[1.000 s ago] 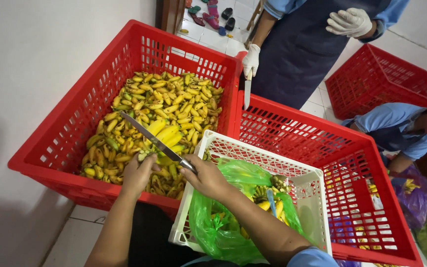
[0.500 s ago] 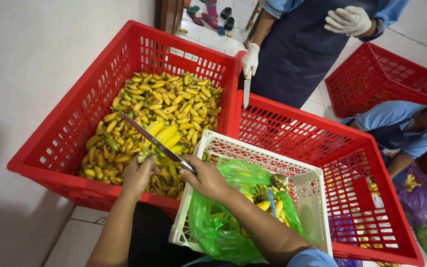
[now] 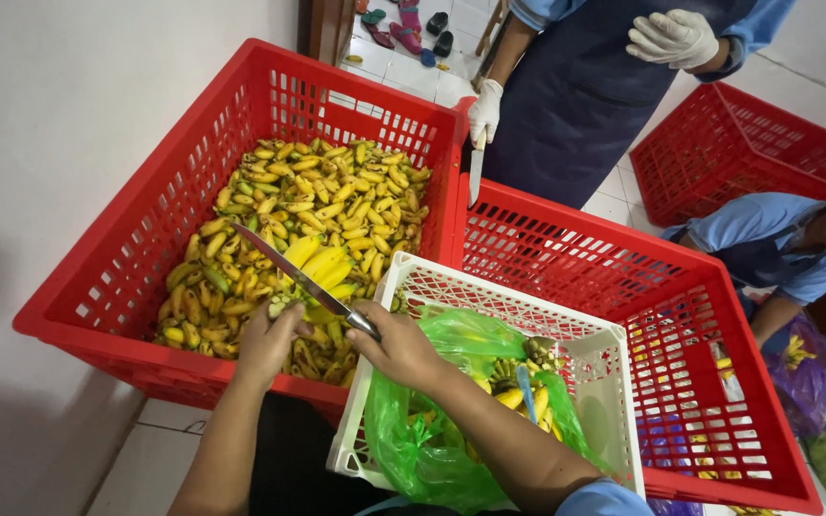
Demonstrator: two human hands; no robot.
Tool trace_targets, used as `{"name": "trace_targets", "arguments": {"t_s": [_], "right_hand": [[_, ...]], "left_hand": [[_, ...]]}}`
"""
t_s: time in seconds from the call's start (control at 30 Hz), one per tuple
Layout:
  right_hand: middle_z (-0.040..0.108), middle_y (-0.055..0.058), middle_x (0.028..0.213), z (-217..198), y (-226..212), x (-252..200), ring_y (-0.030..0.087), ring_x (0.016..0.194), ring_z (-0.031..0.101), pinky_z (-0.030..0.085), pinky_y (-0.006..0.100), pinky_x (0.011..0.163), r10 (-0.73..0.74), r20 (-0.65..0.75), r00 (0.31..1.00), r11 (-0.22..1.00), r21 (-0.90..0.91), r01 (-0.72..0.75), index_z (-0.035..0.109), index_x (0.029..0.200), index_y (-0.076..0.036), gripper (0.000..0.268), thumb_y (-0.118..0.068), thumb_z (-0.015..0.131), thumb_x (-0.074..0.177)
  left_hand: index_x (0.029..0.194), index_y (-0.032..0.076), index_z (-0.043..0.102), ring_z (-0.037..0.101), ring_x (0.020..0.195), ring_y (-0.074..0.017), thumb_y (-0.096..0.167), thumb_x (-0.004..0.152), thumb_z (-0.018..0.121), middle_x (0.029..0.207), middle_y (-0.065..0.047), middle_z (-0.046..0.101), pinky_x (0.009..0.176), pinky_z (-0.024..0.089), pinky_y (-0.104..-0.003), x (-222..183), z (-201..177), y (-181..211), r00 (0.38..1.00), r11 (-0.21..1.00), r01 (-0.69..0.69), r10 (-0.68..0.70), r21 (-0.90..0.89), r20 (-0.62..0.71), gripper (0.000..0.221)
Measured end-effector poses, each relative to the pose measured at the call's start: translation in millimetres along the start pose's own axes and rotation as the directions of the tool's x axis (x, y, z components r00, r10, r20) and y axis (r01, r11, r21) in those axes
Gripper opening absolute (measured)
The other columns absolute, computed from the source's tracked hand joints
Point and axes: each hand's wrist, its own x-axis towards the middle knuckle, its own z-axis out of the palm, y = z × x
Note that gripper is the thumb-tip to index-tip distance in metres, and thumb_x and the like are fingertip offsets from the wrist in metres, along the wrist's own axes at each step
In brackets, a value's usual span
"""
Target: The person sits on the floor and uses a knife to cut banana bunches from a large red crate, placing them into a green plastic bag inside a white crate. They separate individual bananas from the bunches and continue filling the bag.
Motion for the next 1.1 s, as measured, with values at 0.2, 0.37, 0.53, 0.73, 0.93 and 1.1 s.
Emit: {"name": "trace_targets", "arguments": {"t_s": [0.2, 0.37, 0.53, 0.73, 0.93, 1.1], "right_hand": [[0.063, 0.018, 0.063, 4, 6, 0, 0.039, 0.059, 0.062, 0.048, 0.042, 0.052, 0.022, 0.008, 1.0, 1.0, -0.018, -0.021, 0.054, 0.11, -0.017, 0.026, -0.029, 0.058, 0.088], [0.064, 0.017, 0.066, 4, 8, 1, 0.038, 0.061, 0.063, 0.048, 0.041, 0.053, 0.038, -0.004, 0.999, 0.999, -0.02, -0.039, 0.053, 0.111, -0.016, 0.028, -0.029, 0.059, 0.087], [0.063, 0.021, 0.066, 7, 17, 7, 0.042, 0.063, 0.062, 0.048, 0.044, 0.054, 0.003, -0.076, 0.997, 0.999, -0.044, -0.007, 0.059, 0.108, -0.01, 0.029, -0.025, 0.062, 0.084], [0.062, 0.017, 0.064, 0, 5, -1, 0.037, 0.061, 0.062, 0.048, 0.041, 0.054, -0.016, -0.127, 0.992, 0.999, -0.038, 0.012, 0.059, 0.111, -0.013, 0.028, -0.026, 0.059, 0.086], [0.062, 0.015, 0.062, 5, 0, 3, 0.038, 0.06, 0.063, 0.051, 0.045, 0.055, -0.149, -0.07, 0.986, 0.951, -0.283, 0.123, 0.058, 0.104, -0.014, 0.025, -0.032, 0.058, 0.086], [0.063, 0.013, 0.062, 4, -6, 5, 0.035, 0.059, 0.065, 0.053, 0.043, 0.056, -0.269, -0.082, 0.96, 0.868, -0.452, 0.205, 0.059, 0.104, -0.015, 0.026, -0.032, 0.061, 0.084]], "left_hand": [[0.109, -0.007, 0.055, 0.058, 0.103, -0.0367, 0.038, 0.091, 0.05, 0.083, -0.016, 0.065, 0.093, 0.041, -0.05, -1, -1, -1, 1.0, 1.0, -0.002, 0.002, 0.008, 0.005, 0.049], [0.093, -0.002, 0.061, 0.059, 0.103, -0.037, 0.039, 0.089, 0.052, 0.085, -0.018, 0.066, 0.091, 0.043, -0.049, 0, -2, -3, 1.0, 0.999, -0.004, 0.005, 0.039, -0.018, 0.043], [0.115, -0.007, 0.054, 0.052, 0.113, -0.0405, 0.039, 0.086, 0.056, 0.105, -0.025, 0.061, 0.095, 0.04, -0.05, 4, 3, -10, 1.0, 1.0, -0.008, 0.008, 0.01, -0.023, 0.054], [0.139, -0.004, 0.03, 0.029, 0.133, -0.0396, 0.045, 0.087, 0.053, 0.14, -0.027, 0.034, 0.108, 0.025, -0.052, -24, -2, 27, 0.994, 0.996, 0.086, -0.088, 0.027, 0.058, 0.076], [0.14, -0.006, 0.026, 0.026, 0.133, -0.043, 0.045, 0.088, 0.05, 0.14, -0.029, 0.032, 0.107, 0.024, -0.056, -29, -7, 33, 0.994, 0.998, 0.052, -0.055, 0.038, 0.094, 0.077], [0.138, -0.007, 0.03, 0.031, 0.13, -0.0441, 0.045, 0.088, 0.05, 0.137, -0.03, 0.036, 0.104, 0.027, -0.056, -17, -9, 15, 0.996, 0.998, 0.032, -0.037, 0.057, 0.084, 0.074]]}}
